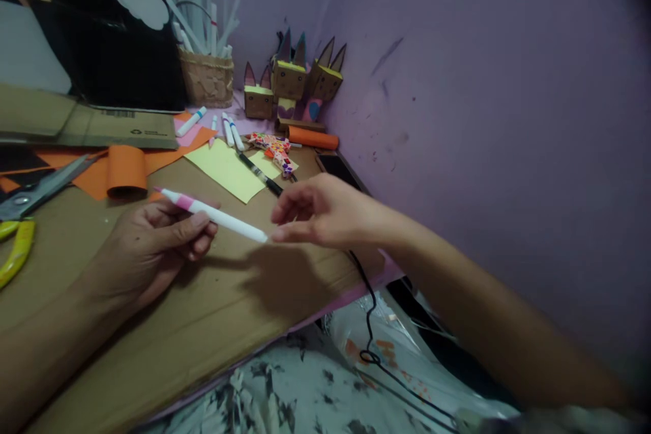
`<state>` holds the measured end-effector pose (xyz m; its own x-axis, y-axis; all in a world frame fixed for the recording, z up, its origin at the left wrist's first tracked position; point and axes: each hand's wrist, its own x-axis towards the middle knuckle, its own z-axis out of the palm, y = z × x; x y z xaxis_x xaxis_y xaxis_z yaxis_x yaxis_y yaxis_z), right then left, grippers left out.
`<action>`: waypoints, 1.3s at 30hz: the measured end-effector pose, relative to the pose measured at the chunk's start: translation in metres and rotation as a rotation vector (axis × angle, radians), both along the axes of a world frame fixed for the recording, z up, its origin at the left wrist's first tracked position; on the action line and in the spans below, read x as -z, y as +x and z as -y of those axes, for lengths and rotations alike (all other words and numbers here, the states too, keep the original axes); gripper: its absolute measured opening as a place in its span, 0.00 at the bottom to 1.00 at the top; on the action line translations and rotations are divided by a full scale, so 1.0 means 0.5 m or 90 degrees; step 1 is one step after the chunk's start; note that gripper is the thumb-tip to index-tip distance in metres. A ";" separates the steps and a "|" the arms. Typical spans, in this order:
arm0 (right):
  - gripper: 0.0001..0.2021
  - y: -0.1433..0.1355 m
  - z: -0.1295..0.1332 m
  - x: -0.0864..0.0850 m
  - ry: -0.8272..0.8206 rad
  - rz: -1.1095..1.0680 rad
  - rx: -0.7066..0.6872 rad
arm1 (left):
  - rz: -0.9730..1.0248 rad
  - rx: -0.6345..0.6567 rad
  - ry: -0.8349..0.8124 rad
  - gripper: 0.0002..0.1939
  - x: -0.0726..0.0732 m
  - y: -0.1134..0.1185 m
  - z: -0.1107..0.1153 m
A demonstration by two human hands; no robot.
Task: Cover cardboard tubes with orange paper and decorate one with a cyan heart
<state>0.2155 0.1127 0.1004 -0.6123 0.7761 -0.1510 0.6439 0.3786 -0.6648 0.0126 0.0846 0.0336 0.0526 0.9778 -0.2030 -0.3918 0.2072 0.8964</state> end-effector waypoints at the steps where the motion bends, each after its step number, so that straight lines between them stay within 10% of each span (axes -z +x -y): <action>1: 0.10 0.004 0.000 -0.012 0.010 0.020 0.010 | 0.000 0.001 0.000 0.09 0.000 0.000 -0.001; 25: 0.09 -0.038 -0.031 -0.057 -0.044 0.269 -0.237 | -0.023 0.023 -0.086 0.15 0.036 -0.014 -0.001; 39: 0.05 0.003 -0.065 -0.058 -0.007 0.167 -0.087 | 0.018 0.031 -0.148 0.14 0.029 -0.020 0.005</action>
<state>0.2172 0.1452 0.1295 -0.6502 0.6864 -0.3257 0.7377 0.4678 -0.4868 0.0026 0.0823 0.0191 0.1069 0.9008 -0.4209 -0.4000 0.4266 0.8112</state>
